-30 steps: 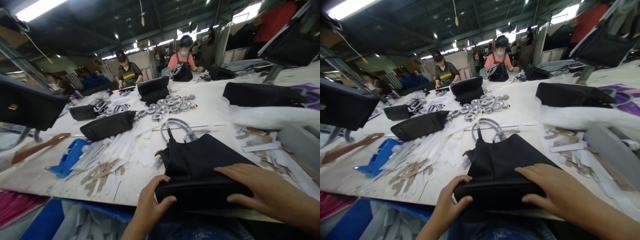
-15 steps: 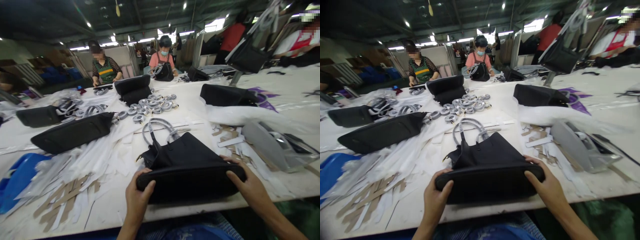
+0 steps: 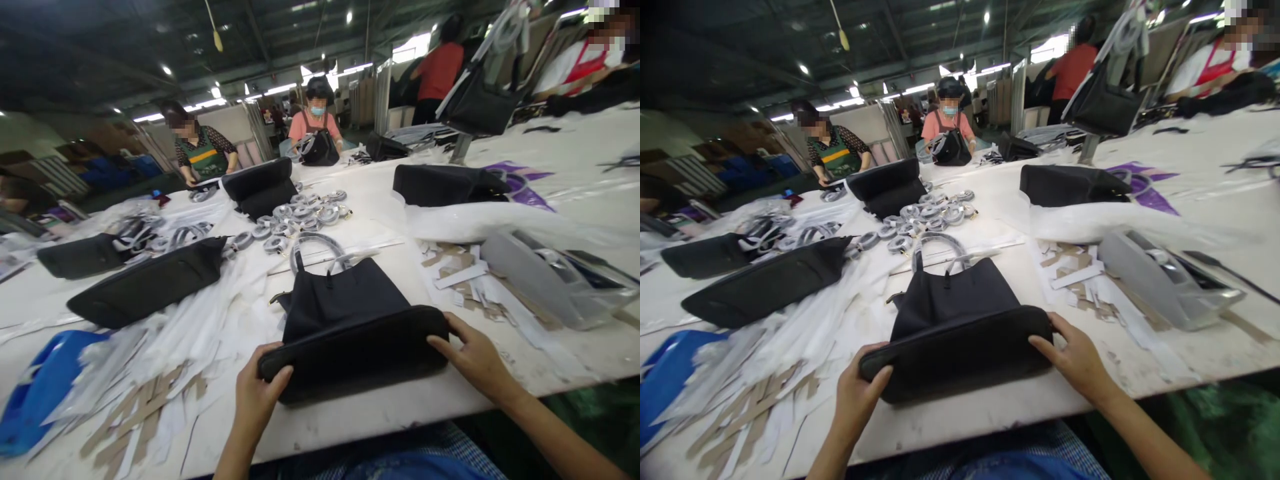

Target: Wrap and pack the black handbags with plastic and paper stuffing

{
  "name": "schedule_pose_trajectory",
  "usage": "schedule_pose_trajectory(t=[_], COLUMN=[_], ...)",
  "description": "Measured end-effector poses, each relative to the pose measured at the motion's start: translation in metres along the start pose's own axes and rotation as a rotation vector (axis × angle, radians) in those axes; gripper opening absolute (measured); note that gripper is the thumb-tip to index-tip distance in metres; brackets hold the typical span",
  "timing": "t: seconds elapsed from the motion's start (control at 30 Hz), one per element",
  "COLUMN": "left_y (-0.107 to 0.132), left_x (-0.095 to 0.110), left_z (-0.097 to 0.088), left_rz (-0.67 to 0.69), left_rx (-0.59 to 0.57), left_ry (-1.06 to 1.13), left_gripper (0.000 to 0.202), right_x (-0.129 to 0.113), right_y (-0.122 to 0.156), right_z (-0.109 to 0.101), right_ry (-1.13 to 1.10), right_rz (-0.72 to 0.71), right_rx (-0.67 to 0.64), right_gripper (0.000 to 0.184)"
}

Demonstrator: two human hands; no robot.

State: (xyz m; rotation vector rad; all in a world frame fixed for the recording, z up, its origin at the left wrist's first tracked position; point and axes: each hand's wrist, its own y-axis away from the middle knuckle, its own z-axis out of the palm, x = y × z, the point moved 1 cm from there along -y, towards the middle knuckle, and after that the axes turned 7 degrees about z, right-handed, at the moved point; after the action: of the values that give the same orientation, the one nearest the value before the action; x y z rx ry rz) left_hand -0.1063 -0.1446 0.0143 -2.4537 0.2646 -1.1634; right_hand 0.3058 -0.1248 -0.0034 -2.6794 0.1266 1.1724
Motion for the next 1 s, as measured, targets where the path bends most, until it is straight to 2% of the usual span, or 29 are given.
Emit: schedule_pose_trajectory(t=[0.1,0.2,0.3,0.33,0.4,0.47,0.57,0.67,0.7,0.73,0.77,0.83,0.9,0.97,1.0], left_y=[-0.007,-0.006,-0.001,0.0,0.003,0.005,0.011,0.017,0.018,0.02,0.02,0.021,0.02,0.021,0.021], left_x=[0.002,0.004,0.007,0.009,0.014,0.019,0.027,0.033,0.035,0.036,0.038,0.04,0.041,0.04,0.039], left_z=[0.002,0.003,0.003,0.003,0.001,-0.001,-0.002,0.0,0.001,0.001,0.002,0.0,-0.002,-0.003,-0.002], left_rz=[-0.064,-0.052,-0.043,-0.044,-0.042,-0.028,0.008,0.065,0.088,0.112,0.131,0.163,0.186,0.201,0.195], left_rx=[-0.023,0.004,0.025,0.024,0.018,0.017,0.065,0.136,0.149,0.148,0.135,0.074,0.004,-0.068,-0.096], left_ry=[-0.102,-0.053,0.016,0.034,0.074,0.115,0.159,0.214,0.232,0.243,0.251,0.265,0.286,0.318,0.345], left_gripper=[0.032,0.033,0.035,0.035,0.034,0.034,0.036,0.044,0.047,0.05,0.052,0.054,0.04,0.022,0.02], right_x=[-0.003,-0.018,-0.051,-0.065,-0.094,-0.119,-0.143,-0.159,-0.166,-0.173,-0.181,-0.198,-0.214,-0.225,-0.229], right_y=[-0.013,-0.021,-0.027,-0.029,-0.034,-0.039,-0.046,-0.06,-0.068,-0.079,-0.092,-0.121,-0.149,-0.172,-0.182], right_z=[0.001,-0.01,-0.022,-0.022,-0.015,-0.003,0.01,0.01,0.011,0.014,0.02,0.044,0.079,0.114,0.128], right_ry=[0.09,0.132,0.183,0.205,0.257,0.313,0.359,0.359,0.363,0.362,0.357,0.345,0.364,0.425,0.452], right_rz=[0.001,-0.062,-0.315,-0.43,-0.634,-0.712,-0.616,-0.476,-0.47,-0.508,-0.583,-0.814,-1.04,-1.197,-1.237], right_rx=[-0.05,-0.07,0.015,-0.013,-0.204,-0.417,-0.664,-1.03,-1.117,-1.149,-1.128,-0.986,-0.902,-0.946,-0.996], right_gripper=[0.039,0.045,0.059,0.06,0.055,0.05,0.034,0.017,0.014,0.014,0.018,0.031,0.039,0.042,0.043])
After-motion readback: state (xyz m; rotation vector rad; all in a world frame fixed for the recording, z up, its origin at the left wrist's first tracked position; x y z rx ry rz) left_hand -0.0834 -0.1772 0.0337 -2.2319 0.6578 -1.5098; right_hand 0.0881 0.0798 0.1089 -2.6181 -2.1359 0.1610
